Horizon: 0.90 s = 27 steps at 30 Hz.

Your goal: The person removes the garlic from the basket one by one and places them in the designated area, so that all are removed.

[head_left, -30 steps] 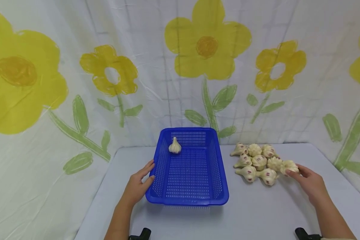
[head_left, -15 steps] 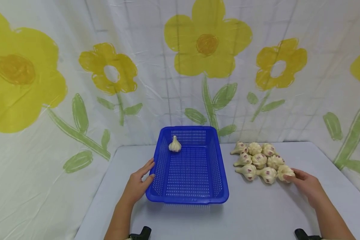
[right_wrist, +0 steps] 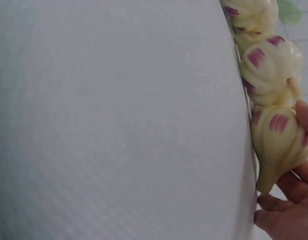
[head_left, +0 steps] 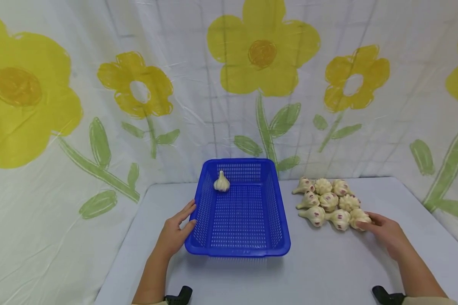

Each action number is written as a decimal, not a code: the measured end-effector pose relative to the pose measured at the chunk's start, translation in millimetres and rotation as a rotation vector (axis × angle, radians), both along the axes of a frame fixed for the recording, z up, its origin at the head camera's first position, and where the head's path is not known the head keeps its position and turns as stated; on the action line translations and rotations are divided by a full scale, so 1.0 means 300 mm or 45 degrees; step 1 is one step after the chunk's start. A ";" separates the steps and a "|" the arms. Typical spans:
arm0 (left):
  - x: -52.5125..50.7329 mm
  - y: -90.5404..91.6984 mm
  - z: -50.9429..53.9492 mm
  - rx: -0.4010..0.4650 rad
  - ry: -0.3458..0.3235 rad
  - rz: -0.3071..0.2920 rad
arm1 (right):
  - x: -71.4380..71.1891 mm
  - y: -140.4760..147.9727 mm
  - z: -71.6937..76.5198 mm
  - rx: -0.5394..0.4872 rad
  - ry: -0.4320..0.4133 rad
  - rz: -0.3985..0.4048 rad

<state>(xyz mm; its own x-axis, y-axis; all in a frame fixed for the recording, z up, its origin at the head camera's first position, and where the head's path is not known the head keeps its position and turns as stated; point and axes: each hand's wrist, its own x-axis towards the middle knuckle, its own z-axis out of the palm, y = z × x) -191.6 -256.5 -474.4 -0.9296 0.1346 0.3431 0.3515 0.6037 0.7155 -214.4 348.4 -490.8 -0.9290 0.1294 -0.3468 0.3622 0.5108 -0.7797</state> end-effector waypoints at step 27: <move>0.002 0.001 0.001 0.000 -0.023 0.011 | -0.003 -0.009 0.003 0.002 -0.066 -0.012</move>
<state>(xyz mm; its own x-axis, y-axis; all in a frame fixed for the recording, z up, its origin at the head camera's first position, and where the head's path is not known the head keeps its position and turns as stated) -191.0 -256.2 -474.1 -0.9369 0.1267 0.3260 0.3332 0.6063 0.7221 -215.4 345.9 -489.8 -0.9085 0.1384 -0.3943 0.4069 0.5083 -0.7590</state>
